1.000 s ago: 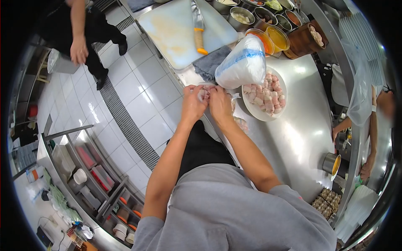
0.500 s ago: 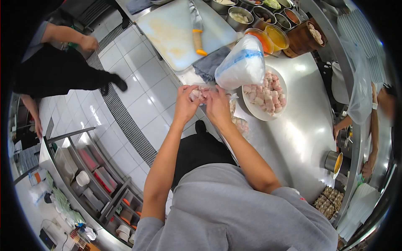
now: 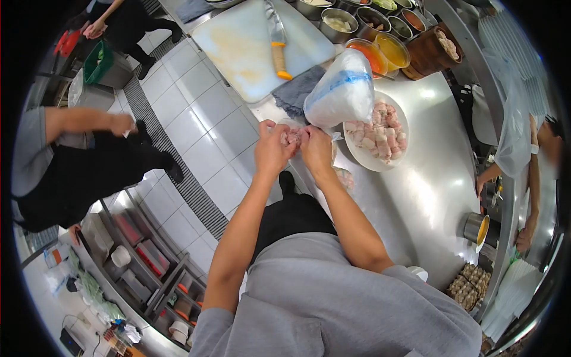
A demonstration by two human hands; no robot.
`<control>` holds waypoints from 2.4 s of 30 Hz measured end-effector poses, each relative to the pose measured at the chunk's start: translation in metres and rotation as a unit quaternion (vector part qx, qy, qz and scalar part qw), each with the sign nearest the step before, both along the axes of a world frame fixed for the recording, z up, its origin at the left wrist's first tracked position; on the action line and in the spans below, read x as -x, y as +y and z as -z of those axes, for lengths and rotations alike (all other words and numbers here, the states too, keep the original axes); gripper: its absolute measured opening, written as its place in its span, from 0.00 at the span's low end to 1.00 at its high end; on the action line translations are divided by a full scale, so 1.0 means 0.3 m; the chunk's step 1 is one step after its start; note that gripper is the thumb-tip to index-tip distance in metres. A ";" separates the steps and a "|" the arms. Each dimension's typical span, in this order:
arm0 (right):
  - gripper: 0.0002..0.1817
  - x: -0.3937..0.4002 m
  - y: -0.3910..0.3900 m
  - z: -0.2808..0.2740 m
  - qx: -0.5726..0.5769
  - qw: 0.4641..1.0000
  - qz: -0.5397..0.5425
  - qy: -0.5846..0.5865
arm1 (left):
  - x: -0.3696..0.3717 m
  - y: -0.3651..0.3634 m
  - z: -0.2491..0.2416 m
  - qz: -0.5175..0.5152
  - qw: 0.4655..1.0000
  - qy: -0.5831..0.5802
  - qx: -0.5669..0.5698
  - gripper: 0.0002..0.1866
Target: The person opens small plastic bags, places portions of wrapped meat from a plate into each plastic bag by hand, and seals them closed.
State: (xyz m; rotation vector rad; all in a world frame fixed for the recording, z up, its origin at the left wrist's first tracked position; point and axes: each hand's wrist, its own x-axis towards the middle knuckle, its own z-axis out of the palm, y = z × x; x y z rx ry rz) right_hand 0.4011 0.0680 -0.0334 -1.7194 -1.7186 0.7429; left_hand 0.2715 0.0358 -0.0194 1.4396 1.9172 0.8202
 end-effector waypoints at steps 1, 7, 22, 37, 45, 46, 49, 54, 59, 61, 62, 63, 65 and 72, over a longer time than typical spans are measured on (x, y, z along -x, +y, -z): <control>0.09 0.002 -0.004 -0.014 0.025 0.999 0.004 0.027 | -0.013 0.002 0.000 -0.007 1.000 0.016 -0.013 0.14; 0.08 -0.001 -0.038 -0.089 -0.060 0.998 0.003 0.032 | -0.034 0.042 0.033 -0.019 0.999 0.031 -0.034 0.14; 0.11 0.037 0.009 -0.069 -0.066 0.936 -0.270 -0.216 | 0.108 0.056 -0.044 0.096 0.995 -0.016 -0.013 0.18; 0.22 -0.471 -0.079 -0.280 -0.110 0.986 -0.039 -0.119 | 0.052 -0.006 -0.193 0.093 0.995 0.033 -0.012 0.19; 0.26 -0.659 0.047 -0.118 0.045 0.945 -0.081 -0.314 | 0.063 -0.015 -0.178 0.091 0.996 0.006 -0.016 0.19; 0.25 -0.653 0.050 -0.119 0.072 0.950 -0.064 -0.298 | 0.066 -0.019 -0.173 0.090 0.996 0.007 -0.013 0.19; 0.23 -0.683 0.079 -0.100 0.091 0.980 0.031 -0.175 | 0.069 -0.019 -0.168 0.083 0.996 0.006 -0.031 0.19; 0.22 -0.681 0.067 -0.102 0.071 0.983 0.034 -0.167 | 0.068 -0.028 -0.165 0.072 0.997 -0.003 -0.031 0.18; 0.26 -0.774 0.108 -0.167 0.032 0.964 -0.049 -0.259 | 0.069 -0.039 -0.166 0.068 0.997 -0.001 -0.034 0.19; 0.27 -0.816 0.117 -0.102 0.016 0.946 -0.099 -0.307 | 0.066 -0.035 -0.161 0.073 0.997 -0.001 -0.038 0.19; 0.28 -0.835 0.126 -0.080 -0.001 0.923 -0.153 -0.353 | 0.067 -0.036 -0.158 0.072 0.997 -0.005 -0.039 0.19; 0.28 -0.837 0.140 -0.095 -0.002 0.923 -0.154 -0.354 | 0.068 -0.038 -0.157 0.071 0.997 -0.008 -0.040 0.19; 0.33 -0.840 0.164 -0.126 0.068 0.925 -0.157 -0.340 | 0.070 -0.040 -0.153 0.068 0.997 -0.008 -0.039 0.19; 0.34 -0.806 0.130 -0.149 0.120 0.934 -0.164 -0.294 | 0.074 -0.042 -0.137 0.053 0.998 -0.012 -0.033 0.18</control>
